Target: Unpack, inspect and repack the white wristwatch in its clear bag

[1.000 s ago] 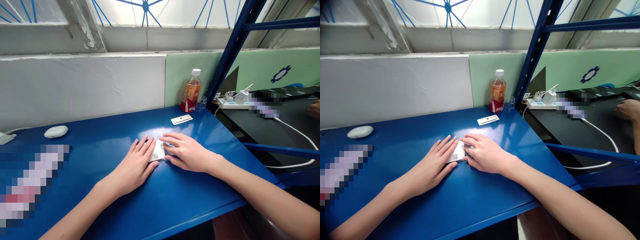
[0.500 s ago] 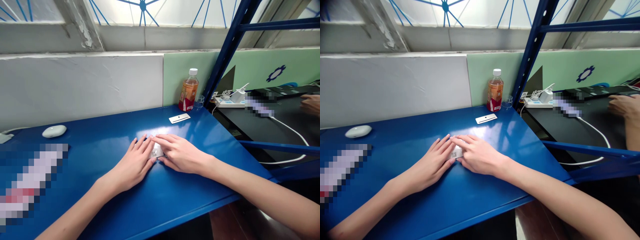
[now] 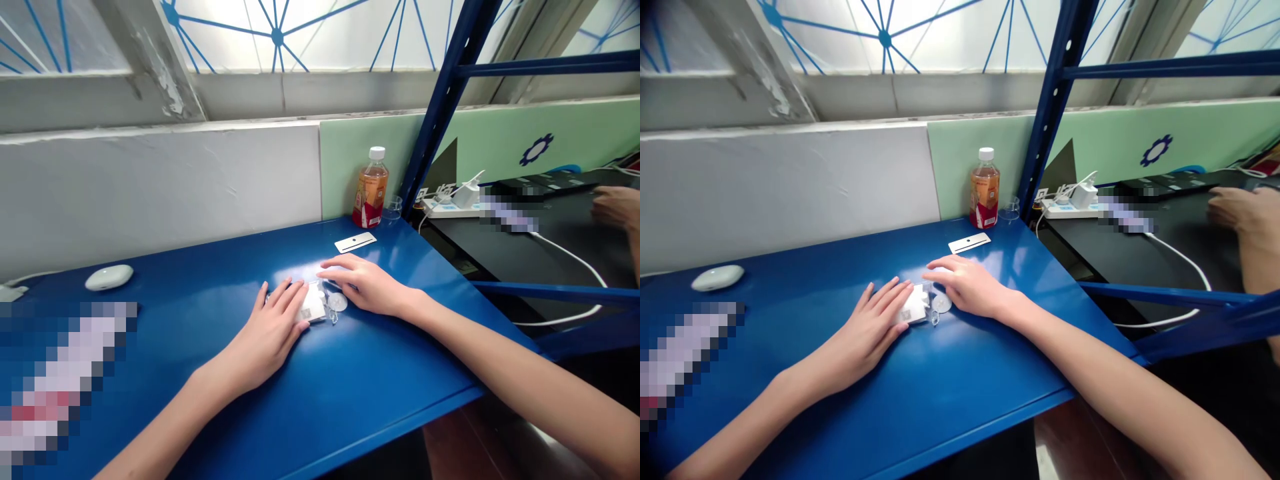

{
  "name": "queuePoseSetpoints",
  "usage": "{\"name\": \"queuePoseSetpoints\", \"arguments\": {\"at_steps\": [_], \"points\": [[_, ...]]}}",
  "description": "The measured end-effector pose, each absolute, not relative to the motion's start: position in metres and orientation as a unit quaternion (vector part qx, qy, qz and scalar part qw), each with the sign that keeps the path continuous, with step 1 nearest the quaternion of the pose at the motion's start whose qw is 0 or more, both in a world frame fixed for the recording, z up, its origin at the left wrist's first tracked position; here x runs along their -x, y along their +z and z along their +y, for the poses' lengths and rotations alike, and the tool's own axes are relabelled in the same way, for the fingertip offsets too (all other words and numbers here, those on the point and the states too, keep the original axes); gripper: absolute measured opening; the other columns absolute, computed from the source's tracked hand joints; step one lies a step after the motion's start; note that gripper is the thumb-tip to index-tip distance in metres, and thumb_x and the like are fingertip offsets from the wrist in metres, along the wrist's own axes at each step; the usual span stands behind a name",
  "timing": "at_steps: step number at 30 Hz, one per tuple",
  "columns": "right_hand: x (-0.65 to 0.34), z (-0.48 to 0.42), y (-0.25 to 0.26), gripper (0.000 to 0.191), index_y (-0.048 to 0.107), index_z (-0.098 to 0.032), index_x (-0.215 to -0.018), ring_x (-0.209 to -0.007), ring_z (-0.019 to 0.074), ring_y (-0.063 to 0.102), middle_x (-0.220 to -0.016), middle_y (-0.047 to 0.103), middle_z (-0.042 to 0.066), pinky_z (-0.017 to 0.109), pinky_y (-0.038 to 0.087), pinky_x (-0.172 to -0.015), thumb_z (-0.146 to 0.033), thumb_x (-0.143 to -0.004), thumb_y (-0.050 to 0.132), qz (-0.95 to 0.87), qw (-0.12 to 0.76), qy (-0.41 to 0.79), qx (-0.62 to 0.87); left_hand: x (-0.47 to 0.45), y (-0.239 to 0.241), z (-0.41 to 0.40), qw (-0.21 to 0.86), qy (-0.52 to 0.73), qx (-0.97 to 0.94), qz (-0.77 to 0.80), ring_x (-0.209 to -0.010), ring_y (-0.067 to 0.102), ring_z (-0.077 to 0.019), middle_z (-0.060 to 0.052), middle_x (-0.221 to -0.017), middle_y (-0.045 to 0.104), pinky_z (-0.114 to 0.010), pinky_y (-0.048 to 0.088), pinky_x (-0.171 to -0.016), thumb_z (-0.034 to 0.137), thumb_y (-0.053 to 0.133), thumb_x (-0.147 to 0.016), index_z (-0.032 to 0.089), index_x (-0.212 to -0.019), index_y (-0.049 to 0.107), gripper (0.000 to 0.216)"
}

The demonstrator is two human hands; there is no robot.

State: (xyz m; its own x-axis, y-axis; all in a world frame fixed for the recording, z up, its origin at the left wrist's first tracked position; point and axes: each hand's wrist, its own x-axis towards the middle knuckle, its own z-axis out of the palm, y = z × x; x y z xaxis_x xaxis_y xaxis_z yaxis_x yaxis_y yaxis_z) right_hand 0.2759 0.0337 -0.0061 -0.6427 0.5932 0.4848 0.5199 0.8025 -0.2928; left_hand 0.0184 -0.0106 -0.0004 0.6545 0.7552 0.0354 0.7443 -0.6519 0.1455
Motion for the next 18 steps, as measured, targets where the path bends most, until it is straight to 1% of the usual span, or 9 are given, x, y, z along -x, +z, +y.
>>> {"name": "queuePoseSetpoints", "arguments": {"at_steps": [4, 6, 8, 10, 12, 13, 15, 18], "points": [[-0.274, 0.032, -0.005, 0.034, 0.066, -0.017, -0.123, -0.111, 0.024, 0.062, -0.122, 0.067, 0.013, 0.042, 0.053, -0.095, -0.009, -0.093, 0.051, -0.908, 0.308, 0.085, 0.271, -0.018, 0.0, -0.011, 0.056, 0.102, -0.91, 0.398, -0.141, 0.038, -0.0316, -0.014, -0.151, 0.045, -0.064, 0.016, -0.117, 0.037, 0.029, -0.106, 0.021, -0.154, 0.027, 0.052], [-0.274, 0.031, -0.002, 0.03, 0.067, -0.019, -0.121, -0.108, 0.0234, 0.063, -0.12, 0.068, 0.012, 0.042, 0.054, -0.092, -0.014, -0.095, 0.053, -0.904, 0.33, 0.102, 0.25, -0.018, 0.003, -0.012, 0.067, 0.129, -0.911, 0.387, -0.138, 0.041, -0.0302, -0.013, -0.149, 0.046, -0.063, 0.013, -0.118, 0.036, 0.031, -0.105, 0.022, -0.155, 0.025, 0.051], [-0.275, 0.03, 0.001, 0.027, 0.068, -0.021, -0.119, -0.103, 0.0217, 0.064, -0.115, 0.069, 0.011, 0.04, 0.055, -0.088, -0.017, -0.095, 0.055, -0.893, 0.362, 0.133, 0.233, -0.018, 0.008, -0.014, 0.097, 0.149, -0.911, 0.373, -0.14, 0.039, -0.0285, -0.011, -0.152, 0.043, -0.06, 0.012, -0.12, 0.035, 0.032, -0.105, 0.025, -0.155, 0.022, 0.052], [-0.275, 0.029, 0.004, 0.024, 0.07, -0.021, -0.116, -0.096, 0.0198, 0.065, -0.107, 0.069, 0.009, 0.037, 0.056, -0.081, -0.02, -0.094, 0.059, -0.873, 0.4, 0.175, 0.217, -0.018, 0.013, -0.017, 0.144, 0.165, -0.907, 0.359, -0.144, 0.034, -0.0275, -0.008, -0.156, 0.038, -0.055, 0.014, -0.121, 0.034, 0.033, -0.106, 0.028, -0.156, 0.018, 0.053], [-0.274, 0.028, 0.008, 0.021, 0.073, -0.022, -0.111, -0.087, 0.0177, 0.065, -0.099, 0.069, 0.007, 0.034, 0.056, -0.075, -0.023, -0.091, 0.065, -0.848, 0.439, 0.218, 0.201, -0.019, 0.017, -0.02, 0.202, 0.191, -0.893, 0.355, -0.146, 0.03, -0.0276, -0.005, -0.16, 0.032, -0.051, 0.02, -0.121, 0.034, 0.032, -0.106, 0.032, -0.156, 0.015, 0.053], [-0.274, 0.028, 0.01, 0.02, 0.074, -0.022, -0.109, -0.084, 0.0168, 0.065, -0.096, 0.069, 0.006, 0.033, 0.056, -0.073, -0.024, -0.09, 0.068, -0.835, 0.456, 0.238, 0.195, -0.019, 0.018, -0.022, 0.227, 0.215, -0.88, 0.359, -0.146, 0.031, -0.0278, -0.004, -0.161, 0.031, -0.049, 0.025, -0.12, 0.035, 0.031, -0.106, 0.033, -0.156, 0.016, 0.053], [-0.273, 0.027, 0.014, 0.019, 0.075, -0.022, -0.105, -0.079, 0.0159, 0.064, -0.091, 0.069, 0.005, 0.033, 0.055, -0.072, -0.026, -0.087, 0.072, -0.804, 0.487, 0.276, 0.2, -0.018, 0.02, -0.023, 0.257, 0.27, -0.85, 0.371, -0.143, 0.037, -0.028, -0.005, -0.159, 0.036, -0.045, 0.033, -0.116, 0.037, 0.03, -0.106, 0.031, -0.155, 0.022, 0.05], [-0.271, 0.026, 0.018, 0.017, 0.077, -0.021, -0.099, -0.077, 0.016, 0.062, -0.087, 0.069, 0.004, 0.033, 0.054, -0.071, -0.031, -0.086, 0.073, -0.755, 0.509, 0.334, 0.243, -0.018, 0.019, -0.022, 0.265, 0.335, -0.815, 0.392, -0.137, 0.045, -0.0282, -0.007, -0.15, 0.047, -0.043, 0.038, -0.113, 0.041, 0.033, -0.105, 0.027, -0.148, 0.038, 0.045]]}}
